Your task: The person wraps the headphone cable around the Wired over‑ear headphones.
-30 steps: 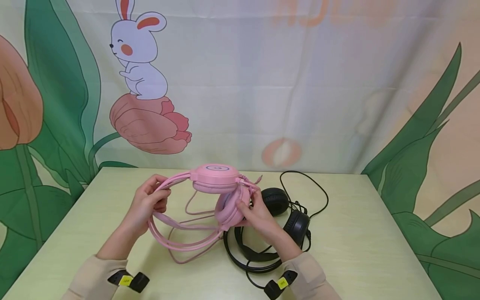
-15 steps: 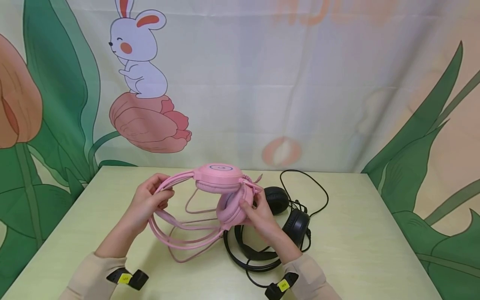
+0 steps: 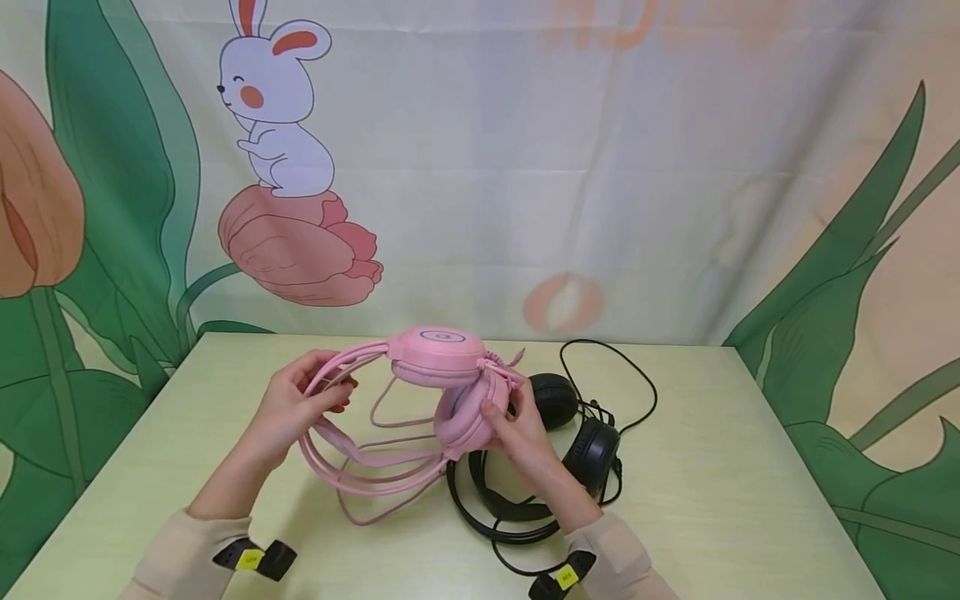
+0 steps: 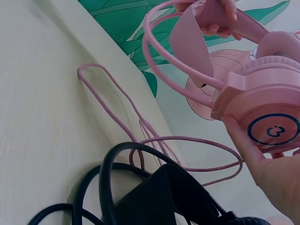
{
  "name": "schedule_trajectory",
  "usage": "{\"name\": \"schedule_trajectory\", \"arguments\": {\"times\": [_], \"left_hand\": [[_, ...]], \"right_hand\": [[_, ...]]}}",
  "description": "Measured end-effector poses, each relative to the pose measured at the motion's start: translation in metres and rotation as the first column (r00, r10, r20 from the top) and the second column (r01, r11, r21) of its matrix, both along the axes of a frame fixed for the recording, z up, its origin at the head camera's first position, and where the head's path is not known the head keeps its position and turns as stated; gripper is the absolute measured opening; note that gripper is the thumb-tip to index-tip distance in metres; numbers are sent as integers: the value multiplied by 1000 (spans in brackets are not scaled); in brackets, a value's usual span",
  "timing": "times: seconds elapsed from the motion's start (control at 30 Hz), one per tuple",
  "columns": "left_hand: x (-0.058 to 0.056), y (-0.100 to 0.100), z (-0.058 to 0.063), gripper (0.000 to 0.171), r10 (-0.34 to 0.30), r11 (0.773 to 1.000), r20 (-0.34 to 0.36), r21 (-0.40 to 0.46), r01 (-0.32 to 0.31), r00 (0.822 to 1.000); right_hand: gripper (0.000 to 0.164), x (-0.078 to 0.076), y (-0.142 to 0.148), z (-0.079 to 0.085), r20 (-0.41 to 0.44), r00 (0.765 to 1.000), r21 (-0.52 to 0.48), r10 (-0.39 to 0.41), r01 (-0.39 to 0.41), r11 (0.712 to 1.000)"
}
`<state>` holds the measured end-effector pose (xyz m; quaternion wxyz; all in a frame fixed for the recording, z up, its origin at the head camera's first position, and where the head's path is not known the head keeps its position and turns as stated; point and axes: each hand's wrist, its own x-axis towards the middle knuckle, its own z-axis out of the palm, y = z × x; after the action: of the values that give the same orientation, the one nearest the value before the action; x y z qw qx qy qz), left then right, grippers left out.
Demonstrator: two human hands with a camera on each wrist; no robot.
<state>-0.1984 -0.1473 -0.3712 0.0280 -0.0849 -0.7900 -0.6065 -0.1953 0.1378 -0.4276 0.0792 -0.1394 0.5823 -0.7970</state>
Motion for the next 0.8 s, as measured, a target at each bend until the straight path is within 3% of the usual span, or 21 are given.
{"name": "schedule_trajectory", "arguments": {"times": [0.13, 0.3, 0.4, 0.53, 0.8], "left_hand": [[1, -2, -5, 30, 6, 1000, 18, 25, -7, 1000], [3, 2, -11, 33, 40, 992, 61, 115, -46, 997], [4, 6, -14, 34, 66, 975, 106, 205, -87, 992], [4, 10, -19, 35, 89, 935, 155, 327, -136, 984], [1, 15, -27, 42, 84, 902, 185, 404, -154, 979]], "right_hand": [[57, 1, 0, 1, -4, 1000, -29, -19, 19, 999], [49, 1, -2, 1, 15, 998, -53, -60, 60, 997], [51, 2, -4, 0, 12, 997, -55, -78, 78, 995], [57, 3, -5, 0, -4, 996, -55, -93, 92, 994], [57, 2, -7, 0, -13, 995, -57, -102, 101, 993]]}}
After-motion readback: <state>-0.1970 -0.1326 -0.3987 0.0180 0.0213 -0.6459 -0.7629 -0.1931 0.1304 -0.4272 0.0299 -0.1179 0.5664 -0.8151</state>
